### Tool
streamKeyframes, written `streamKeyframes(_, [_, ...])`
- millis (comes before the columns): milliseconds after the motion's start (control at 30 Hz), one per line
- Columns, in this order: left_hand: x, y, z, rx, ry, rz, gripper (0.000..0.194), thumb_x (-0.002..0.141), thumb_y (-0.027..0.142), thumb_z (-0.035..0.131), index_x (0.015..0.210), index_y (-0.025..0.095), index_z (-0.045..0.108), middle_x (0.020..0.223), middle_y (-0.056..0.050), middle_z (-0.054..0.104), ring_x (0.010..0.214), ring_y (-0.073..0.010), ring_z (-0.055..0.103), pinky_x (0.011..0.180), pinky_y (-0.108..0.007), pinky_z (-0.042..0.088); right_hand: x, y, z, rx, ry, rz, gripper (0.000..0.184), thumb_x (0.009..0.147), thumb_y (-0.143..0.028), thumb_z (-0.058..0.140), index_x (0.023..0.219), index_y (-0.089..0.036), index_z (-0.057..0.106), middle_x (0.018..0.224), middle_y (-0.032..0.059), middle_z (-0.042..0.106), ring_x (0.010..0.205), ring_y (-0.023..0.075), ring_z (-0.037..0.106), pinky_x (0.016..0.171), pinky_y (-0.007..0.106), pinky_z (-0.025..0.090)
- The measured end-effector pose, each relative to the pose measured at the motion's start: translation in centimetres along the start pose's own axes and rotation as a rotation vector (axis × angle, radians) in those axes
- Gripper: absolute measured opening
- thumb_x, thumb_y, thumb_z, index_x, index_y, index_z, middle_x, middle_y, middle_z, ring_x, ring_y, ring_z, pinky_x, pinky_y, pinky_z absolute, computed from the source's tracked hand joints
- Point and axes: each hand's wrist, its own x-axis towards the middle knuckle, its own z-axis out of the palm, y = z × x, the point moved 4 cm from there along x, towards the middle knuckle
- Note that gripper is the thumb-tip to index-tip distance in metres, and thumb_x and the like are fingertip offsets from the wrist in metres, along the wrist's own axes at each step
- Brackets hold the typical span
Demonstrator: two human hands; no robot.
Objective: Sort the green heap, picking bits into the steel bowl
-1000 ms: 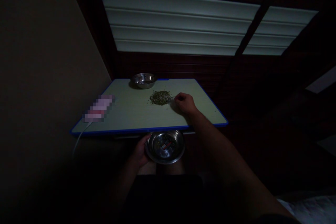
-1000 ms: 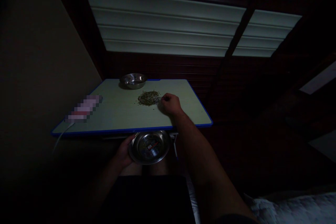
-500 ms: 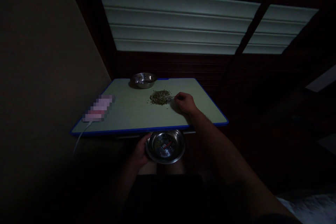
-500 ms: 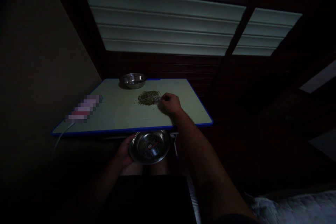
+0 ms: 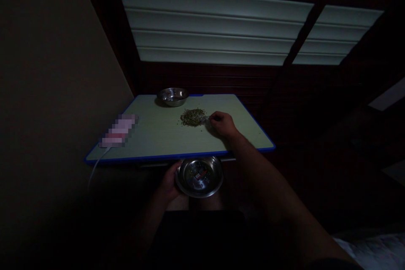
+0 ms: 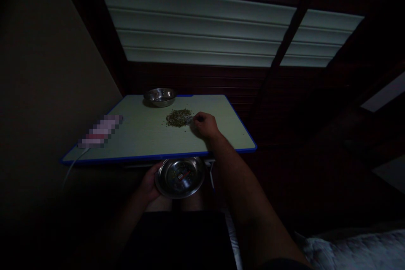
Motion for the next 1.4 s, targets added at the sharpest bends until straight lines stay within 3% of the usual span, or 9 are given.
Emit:
streamKeyframes(300, [0.08, 0.04, -0.01, -0.006, -0.004, 0.007, 0.016, 0.085, 0.02, 0.058, 0.081, 0.014, 0.071, 0.072, -0.005, 0.076, 0.069, -0.0197, 0.071, 0.077, -0.033, 0.055, -0.07, -0.28, 0.03, 0.02, -0.027, 0.002, 0.01, 0.067, -0.02, 0.06, 0.072, -0.017, 0.069, 0.072, 0.0017, 0.069, 0.07, 0.0151, 0.061, 0.072, 0.028, 0.047])
streamKeyframes(1400, [-0.23, 0.1, 0.32, 0.006, 0.038, 0.003, 0.025, 0.09, 0.021, 0.051, 0.077, 0.012, 0.071, 0.068, -0.006, 0.075, 0.063, -0.0186, 0.07, 0.068, -0.031, 0.056, -0.03, -0.19, 0.01, 0.022, -0.01, 0.008, 0.009, 0.065, -0.022, 0.058, 0.067, -0.018, 0.066, 0.063, -0.0014, 0.064, 0.064, 0.0133, 0.056, 0.065, 0.025, 0.043])
